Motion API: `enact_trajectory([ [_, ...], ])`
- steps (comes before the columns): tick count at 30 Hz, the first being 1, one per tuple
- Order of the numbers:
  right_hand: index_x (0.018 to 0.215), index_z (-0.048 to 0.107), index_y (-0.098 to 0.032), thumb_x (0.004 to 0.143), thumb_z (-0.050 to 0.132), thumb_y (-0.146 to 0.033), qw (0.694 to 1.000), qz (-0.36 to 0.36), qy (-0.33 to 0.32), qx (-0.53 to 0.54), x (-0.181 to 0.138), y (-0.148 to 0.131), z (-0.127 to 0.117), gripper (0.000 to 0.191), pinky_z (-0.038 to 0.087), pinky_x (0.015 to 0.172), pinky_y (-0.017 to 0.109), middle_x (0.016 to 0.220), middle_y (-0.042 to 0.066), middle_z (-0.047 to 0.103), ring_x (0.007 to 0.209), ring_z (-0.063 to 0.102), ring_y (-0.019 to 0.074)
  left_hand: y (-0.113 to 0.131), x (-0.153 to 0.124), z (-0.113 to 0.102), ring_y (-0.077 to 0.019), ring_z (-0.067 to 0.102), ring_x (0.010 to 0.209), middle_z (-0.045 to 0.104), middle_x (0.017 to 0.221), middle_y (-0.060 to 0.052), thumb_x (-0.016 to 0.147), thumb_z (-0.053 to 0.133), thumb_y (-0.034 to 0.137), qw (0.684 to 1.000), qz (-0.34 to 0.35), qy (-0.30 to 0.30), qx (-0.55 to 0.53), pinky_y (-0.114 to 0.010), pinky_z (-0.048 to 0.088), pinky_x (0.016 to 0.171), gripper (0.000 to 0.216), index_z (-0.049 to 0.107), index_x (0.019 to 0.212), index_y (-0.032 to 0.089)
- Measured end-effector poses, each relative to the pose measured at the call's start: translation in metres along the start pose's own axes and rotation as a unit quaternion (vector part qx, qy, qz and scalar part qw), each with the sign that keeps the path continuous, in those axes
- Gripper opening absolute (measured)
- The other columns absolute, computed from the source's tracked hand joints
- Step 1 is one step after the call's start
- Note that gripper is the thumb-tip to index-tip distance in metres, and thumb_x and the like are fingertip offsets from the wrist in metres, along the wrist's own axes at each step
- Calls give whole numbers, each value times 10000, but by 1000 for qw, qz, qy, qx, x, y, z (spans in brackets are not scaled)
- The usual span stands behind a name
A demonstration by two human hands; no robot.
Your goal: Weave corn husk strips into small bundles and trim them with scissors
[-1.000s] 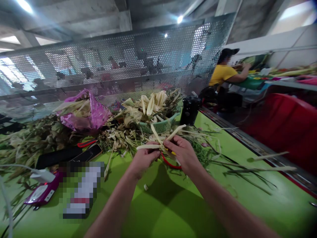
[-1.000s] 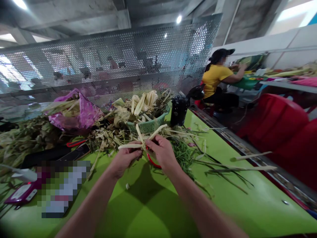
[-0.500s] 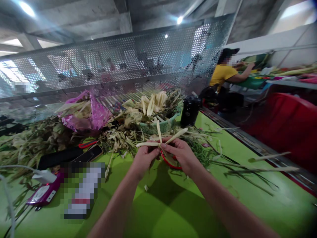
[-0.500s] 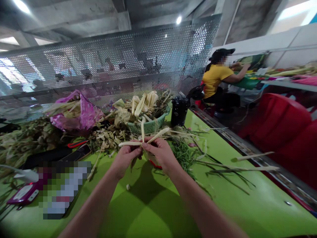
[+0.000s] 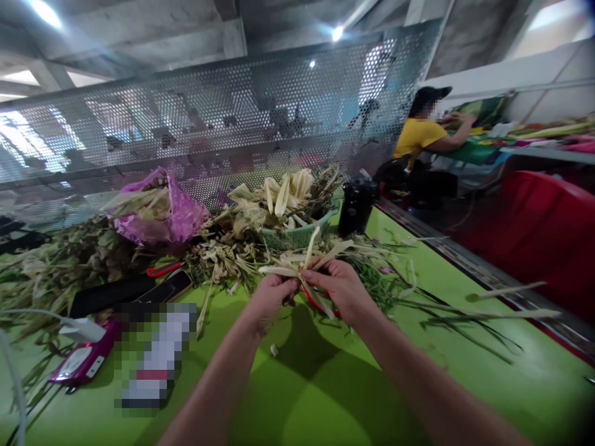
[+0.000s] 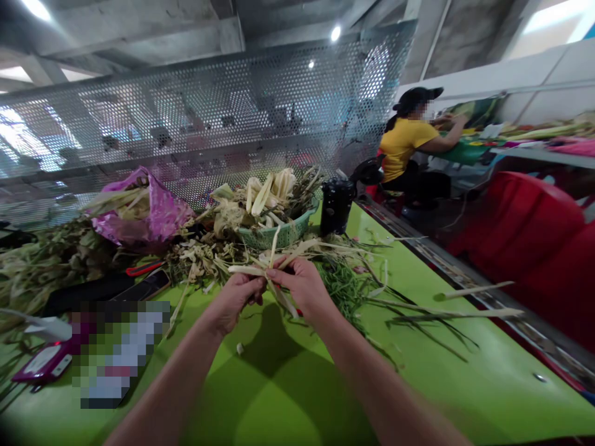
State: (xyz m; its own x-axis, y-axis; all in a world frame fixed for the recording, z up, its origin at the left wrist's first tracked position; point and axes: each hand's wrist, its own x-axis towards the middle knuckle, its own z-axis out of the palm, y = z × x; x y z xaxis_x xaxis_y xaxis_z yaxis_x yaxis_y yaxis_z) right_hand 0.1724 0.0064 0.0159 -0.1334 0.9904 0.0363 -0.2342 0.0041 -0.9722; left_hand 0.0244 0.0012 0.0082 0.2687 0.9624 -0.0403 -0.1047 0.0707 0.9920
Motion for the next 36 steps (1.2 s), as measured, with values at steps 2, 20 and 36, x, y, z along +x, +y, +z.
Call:
enact_trajectory([
  [2, 700, 643, -179, 583, 799, -320, 1000, -3, 13, -7, 1, 0, 0, 240, 460, 604, 280, 642, -8, 639, 587, 563, 133, -2, 1, 1, -84, 337, 504, 430, 542, 37, 719, 649, 342, 999, 24, 16, 29, -214, 270, 496, 188, 614, 710, 157],
  [20, 814, 733, -203, 652, 759, -370, 998, -40, -14, -46, 3, -8, -3, 234, 483, 771, 329, 794, 26, 715, 778, 641, 193, 4, -4, 6, -82, 388, 478, 472, 543, 42, 781, 574, 472, 999, 9, -4, 49, -222, 267, 484, 323, 548, 825, 153],
  [36, 945, 678, -187, 705, 717, -390, 998, -39, -1, -45, 6, -3, -1, 317, 495, 782, 338, 911, 54, 703, 825, 632, 201, -4, 0, 7, -122, 533, 732, 620, 829, -34, 744, 652, 292, 992, 18, 38, -118, -227, 432, 699, 223, 642, 923, 159],
])
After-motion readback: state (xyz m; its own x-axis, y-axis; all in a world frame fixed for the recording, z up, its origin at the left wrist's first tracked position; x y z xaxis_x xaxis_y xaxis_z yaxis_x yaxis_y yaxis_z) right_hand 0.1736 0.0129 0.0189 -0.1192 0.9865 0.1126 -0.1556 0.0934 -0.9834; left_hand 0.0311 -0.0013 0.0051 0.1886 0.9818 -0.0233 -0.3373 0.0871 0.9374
